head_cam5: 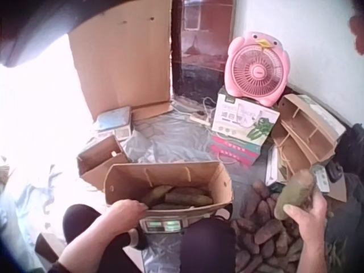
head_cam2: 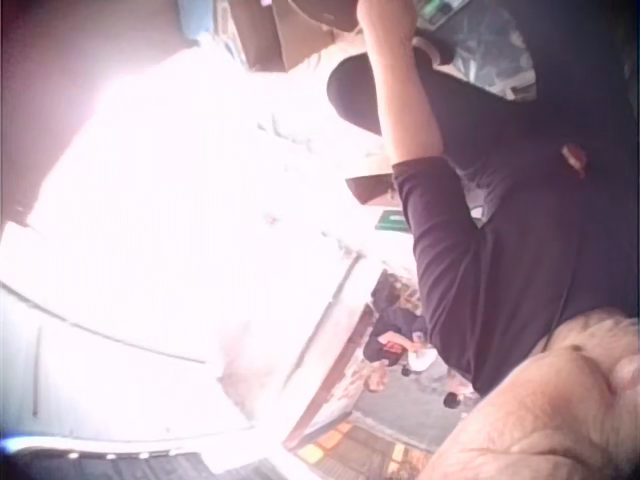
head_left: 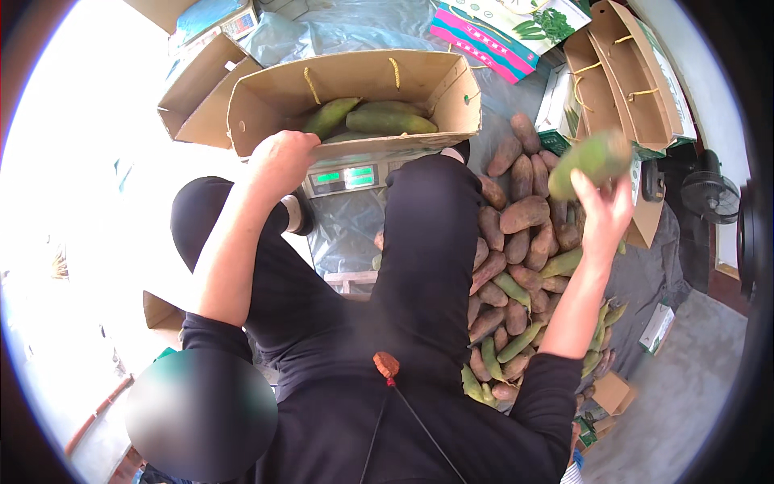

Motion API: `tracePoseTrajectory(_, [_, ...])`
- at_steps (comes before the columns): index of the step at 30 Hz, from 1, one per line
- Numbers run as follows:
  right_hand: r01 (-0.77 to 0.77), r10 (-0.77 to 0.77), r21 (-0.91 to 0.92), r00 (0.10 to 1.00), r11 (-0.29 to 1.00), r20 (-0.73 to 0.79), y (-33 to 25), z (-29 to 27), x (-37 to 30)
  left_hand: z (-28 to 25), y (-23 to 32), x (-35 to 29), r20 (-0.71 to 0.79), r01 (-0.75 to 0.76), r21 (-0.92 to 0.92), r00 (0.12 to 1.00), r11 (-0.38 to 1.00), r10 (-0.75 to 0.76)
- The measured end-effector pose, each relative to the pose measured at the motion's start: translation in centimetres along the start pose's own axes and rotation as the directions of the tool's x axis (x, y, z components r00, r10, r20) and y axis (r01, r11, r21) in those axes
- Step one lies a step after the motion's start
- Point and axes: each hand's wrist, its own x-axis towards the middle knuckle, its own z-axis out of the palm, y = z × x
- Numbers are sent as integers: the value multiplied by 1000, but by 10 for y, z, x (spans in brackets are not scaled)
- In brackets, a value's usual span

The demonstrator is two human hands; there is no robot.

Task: The recorder sorts and packs large green vegetables into cardboard gift bags.

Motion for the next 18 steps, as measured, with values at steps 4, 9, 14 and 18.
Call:
tracePoseTrajectory(4, [273,-244,-83,935,958,257,-55,70,57,10,-6,6,-22,-31,49,999,998,32])
tracePoseTrajectory(9, [725,-596,-263,678,636,430,-71,174,71,11,-5,3,-69,-47,93,996,995,54])
tracePoseTrajectory(14, [564,-219,-376,722,736,656,-42,254,59,10,1,4,-45,-55,172,997,984,63])
tracePoseTrajectory(18, [494,-202,-261,701,829,684,-22,262,54,14,1,9,-39,-55,184,997,981,63])
